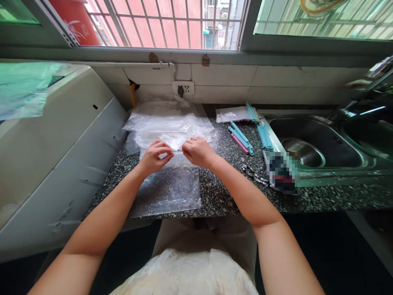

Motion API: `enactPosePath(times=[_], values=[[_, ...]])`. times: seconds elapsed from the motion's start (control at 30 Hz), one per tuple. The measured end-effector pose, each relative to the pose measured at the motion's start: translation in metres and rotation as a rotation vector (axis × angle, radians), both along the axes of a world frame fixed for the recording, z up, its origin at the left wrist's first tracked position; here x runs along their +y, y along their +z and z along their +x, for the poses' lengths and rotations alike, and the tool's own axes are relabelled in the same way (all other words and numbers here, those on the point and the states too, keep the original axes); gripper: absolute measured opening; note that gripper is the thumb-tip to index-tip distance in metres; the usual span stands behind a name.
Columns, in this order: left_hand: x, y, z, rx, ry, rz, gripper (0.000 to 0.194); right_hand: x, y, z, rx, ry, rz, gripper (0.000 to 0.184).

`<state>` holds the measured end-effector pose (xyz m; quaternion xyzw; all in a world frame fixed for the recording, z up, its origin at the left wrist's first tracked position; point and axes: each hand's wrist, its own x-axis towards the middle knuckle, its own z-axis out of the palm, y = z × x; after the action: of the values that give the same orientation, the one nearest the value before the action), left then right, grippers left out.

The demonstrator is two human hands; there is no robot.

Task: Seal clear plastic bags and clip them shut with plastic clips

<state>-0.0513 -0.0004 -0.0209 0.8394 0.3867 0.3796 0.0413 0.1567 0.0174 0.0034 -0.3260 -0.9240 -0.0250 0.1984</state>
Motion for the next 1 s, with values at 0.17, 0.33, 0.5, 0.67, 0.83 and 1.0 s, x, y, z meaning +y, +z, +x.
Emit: enactPosePath(times=[0.17, 0.33, 0.5, 0.67, 0.83, 1.0], values=[[-0.0001, 0.0003, -0.0003, -0.010, 0.010, -0.003, 0.011, -0.0002, -0.0005, -0.0017, -0.032, -0.008, 0.008, 0.018], [-0.0009, 0.0005, 0.0006, -0.020, 0.010, -0.020, 0.012, -0.0020, -0.0019, -0.0043, -0.036, 0.001, 0.008, 0.021], [-0.0010, 0.0008, 0.0015, -0.014, 0.007, -0.034, 0.014, -0.0036, -0.0026, -0.0058, -0.032, 0.007, 0.003, 0.020], [-0.0007, 0.0009, 0.0016, 0.003, -0.016, -0.025, 0.015, -0.0033, -0.0028, -0.0056, -0.032, 0.005, 0.005, 0.019], [0.0000, -0.0004, 0.0013, 0.010, -0.034, 0.000, 0.015, -0.0033, -0.0033, -0.0056, -0.035, 0.002, -0.003, 0.017], [0.0003, -0.0014, 0.0012, 0.016, -0.036, 0.000, 0.015, -0.0025, -0.0052, -0.0056, -0.005, 0.009, -0.011, 0.015]])
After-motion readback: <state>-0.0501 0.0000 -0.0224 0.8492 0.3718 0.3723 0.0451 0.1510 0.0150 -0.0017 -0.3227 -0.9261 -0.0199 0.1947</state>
